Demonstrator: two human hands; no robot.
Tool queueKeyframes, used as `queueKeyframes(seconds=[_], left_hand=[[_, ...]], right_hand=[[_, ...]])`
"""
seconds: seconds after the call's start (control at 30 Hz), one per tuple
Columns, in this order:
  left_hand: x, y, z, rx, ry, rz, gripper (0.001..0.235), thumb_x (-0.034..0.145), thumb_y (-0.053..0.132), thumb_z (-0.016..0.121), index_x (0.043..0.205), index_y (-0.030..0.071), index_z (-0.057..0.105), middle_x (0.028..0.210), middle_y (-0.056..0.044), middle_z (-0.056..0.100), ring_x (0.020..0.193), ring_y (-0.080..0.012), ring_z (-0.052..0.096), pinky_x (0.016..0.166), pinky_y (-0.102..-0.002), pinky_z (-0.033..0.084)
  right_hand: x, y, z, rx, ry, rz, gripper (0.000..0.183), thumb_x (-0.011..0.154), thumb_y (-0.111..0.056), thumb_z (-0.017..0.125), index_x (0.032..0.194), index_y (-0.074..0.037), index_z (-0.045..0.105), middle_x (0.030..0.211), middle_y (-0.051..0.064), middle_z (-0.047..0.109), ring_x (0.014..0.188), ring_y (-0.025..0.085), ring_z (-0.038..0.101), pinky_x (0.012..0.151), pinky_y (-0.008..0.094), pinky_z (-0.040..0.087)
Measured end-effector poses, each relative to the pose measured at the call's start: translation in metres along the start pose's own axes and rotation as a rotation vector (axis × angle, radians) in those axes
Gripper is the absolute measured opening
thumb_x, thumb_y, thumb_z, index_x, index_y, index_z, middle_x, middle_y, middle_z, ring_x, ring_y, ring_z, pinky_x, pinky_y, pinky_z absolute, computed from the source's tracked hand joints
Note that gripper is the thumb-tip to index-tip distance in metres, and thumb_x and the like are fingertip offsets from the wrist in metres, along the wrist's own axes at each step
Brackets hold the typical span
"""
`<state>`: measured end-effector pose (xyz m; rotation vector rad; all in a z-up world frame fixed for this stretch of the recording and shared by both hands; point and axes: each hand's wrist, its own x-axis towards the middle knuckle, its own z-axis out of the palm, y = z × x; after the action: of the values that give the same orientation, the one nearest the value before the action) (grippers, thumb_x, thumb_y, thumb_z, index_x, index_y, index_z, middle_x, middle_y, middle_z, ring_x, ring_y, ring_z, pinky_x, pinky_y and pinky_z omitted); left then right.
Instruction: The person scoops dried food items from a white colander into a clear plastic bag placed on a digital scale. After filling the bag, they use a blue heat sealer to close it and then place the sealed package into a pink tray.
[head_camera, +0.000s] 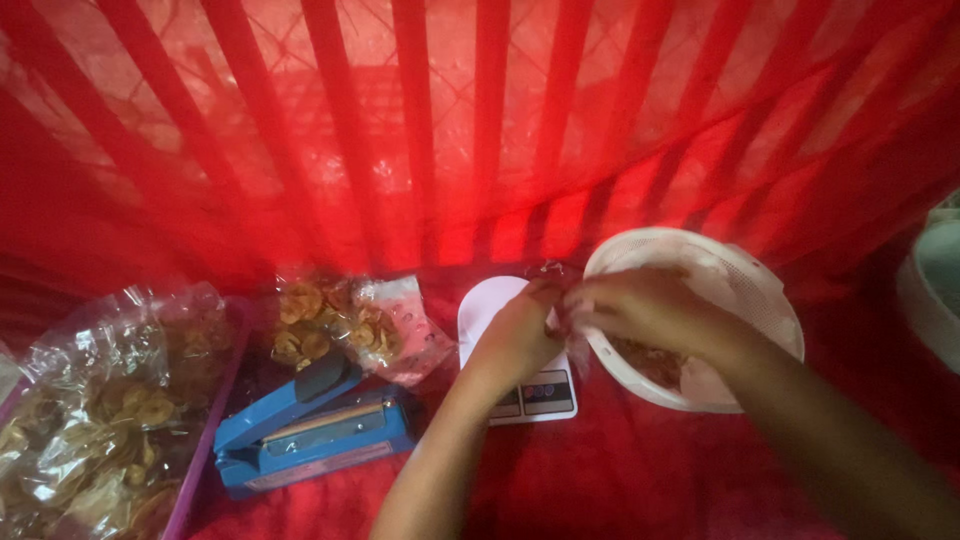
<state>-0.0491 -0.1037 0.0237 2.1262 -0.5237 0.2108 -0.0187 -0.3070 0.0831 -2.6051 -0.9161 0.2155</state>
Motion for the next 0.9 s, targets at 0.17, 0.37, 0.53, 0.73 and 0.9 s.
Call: queueKeyframes(seconds=[0.17, 0.37, 0.53, 0.73, 0.9], left_hand=[[-0.003, -0.004, -0.008, 0.028, 0.076, 0.01, 0.048, 0.073, -0.001, 0.067, 0.121, 0.004, 0.063, 0.132, -0.018, 0.061, 0.112, -0.0423, 0.062, 0.09, -0.046, 0.053], [-0.002, -0.004, -0.005, 0.059, 0.096, 0.001, 0.048, 0.074, -0.003, 0.063, 0.121, 0.005, 0.063, 0.131, -0.018, 0.062, 0.116, -0.0418, 0.062, 0.092, -0.046, 0.053], [0.0, -0.011, -0.002, 0.076, 0.112, 0.032, 0.05, 0.072, -0.003, 0.063, 0.122, 0.004, 0.063, 0.134, -0.019, 0.061, 0.116, -0.0422, 0.061, 0.094, -0.046, 0.052], [0.001, -0.012, 0.0, 0.069, 0.109, -0.01, 0.048, 0.077, -0.002, 0.061, 0.125, 0.003, 0.061, 0.134, -0.019, 0.061, 0.116, -0.0424, 0.061, 0.092, -0.046, 0.052], [-0.001, -0.01, -0.003, 0.073, 0.097, 0.013, 0.052, 0.074, -0.002, 0.062, 0.126, 0.003, 0.06, 0.135, -0.018, 0.059, 0.116, -0.0414, 0.061, 0.093, -0.046, 0.053]], right_hand=[[-0.011, 0.088, 0.003, -0.046, 0.02, 0.392, 0.024, 0.094, -0.03, 0.063, 0.11, -0.016, 0.076, 0.097, 0.005, 0.08, 0.089, 0.019, 0.076, 0.082, 0.037, 0.057], [-0.024, 0.158, 0.069, -0.332, -0.341, 0.565, 0.024, 0.093, -0.03, 0.065, 0.108, -0.015, 0.076, 0.099, 0.005, 0.08, 0.092, 0.02, 0.075, 0.084, 0.038, 0.056], [-0.017, 0.19, 0.057, -0.171, -0.235, 0.526, 0.023, 0.092, -0.03, 0.066, 0.106, -0.015, 0.077, 0.101, 0.005, 0.079, 0.094, 0.02, 0.074, 0.087, 0.038, 0.056], [-0.007, 0.212, 0.05, -0.26, -0.001, 0.55, 0.022, 0.09, -0.03, 0.067, 0.103, -0.015, 0.078, 0.102, 0.004, 0.079, 0.097, 0.021, 0.073, 0.089, 0.039, 0.055], [-0.009, 0.234, 0.051, -0.279, 0.043, 0.527, 0.022, 0.089, -0.03, 0.069, 0.101, -0.015, 0.078, 0.104, 0.004, 0.079, 0.1, 0.022, 0.072, 0.092, 0.04, 0.054]])
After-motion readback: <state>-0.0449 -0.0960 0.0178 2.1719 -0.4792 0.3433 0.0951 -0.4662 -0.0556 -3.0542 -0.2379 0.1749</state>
